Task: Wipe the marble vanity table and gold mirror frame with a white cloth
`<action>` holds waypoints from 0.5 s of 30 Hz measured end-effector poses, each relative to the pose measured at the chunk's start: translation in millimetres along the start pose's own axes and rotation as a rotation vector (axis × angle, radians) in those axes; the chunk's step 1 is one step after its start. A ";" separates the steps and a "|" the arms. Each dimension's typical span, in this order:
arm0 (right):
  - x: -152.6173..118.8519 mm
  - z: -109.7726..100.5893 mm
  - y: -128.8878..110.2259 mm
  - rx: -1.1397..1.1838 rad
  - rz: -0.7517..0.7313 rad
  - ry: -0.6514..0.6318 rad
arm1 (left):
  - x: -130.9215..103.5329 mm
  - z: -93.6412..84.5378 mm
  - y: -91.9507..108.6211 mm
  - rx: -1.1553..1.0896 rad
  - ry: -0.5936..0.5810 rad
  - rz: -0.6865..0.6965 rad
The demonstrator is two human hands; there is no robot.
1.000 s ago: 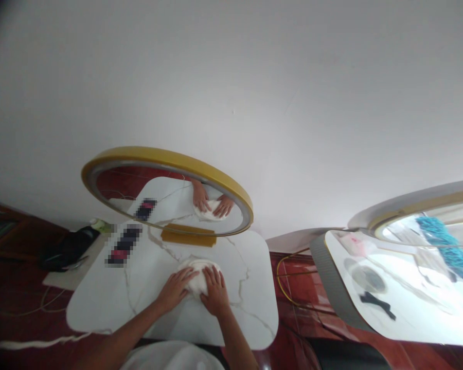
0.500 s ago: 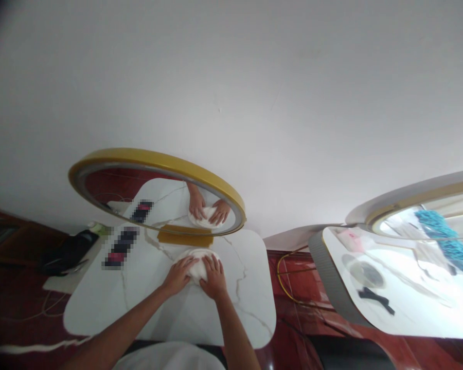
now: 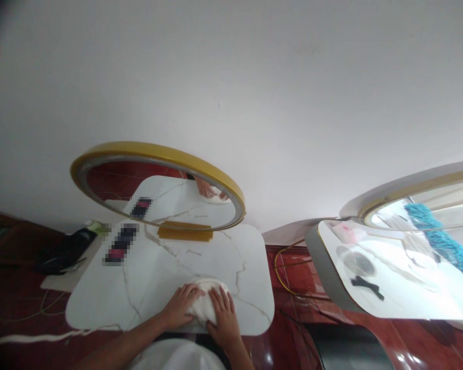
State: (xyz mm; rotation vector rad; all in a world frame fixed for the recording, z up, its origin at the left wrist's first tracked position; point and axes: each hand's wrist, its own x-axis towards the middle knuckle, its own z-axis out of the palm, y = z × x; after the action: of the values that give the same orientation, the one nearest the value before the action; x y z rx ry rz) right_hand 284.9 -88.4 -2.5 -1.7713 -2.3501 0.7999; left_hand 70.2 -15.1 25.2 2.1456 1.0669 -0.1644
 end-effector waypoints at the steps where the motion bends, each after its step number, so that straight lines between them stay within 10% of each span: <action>1: -6.4 1.2 -0.6 0.001 0.006 -0.006 | -2.6 3.7 1.5 -0.009 -0.005 0.015; 15: -9.2 17.5 -25.8 -0.072 0.079 0.019 | -23.3 2.6 -14.8 -0.119 0.030 0.089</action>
State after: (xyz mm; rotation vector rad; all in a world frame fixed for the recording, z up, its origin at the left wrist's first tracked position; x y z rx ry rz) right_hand 258.9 -107.8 -3.6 -1.9017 -2.3382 0.7138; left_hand 44.7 -25.9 24.6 2.0896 0.9707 -0.0269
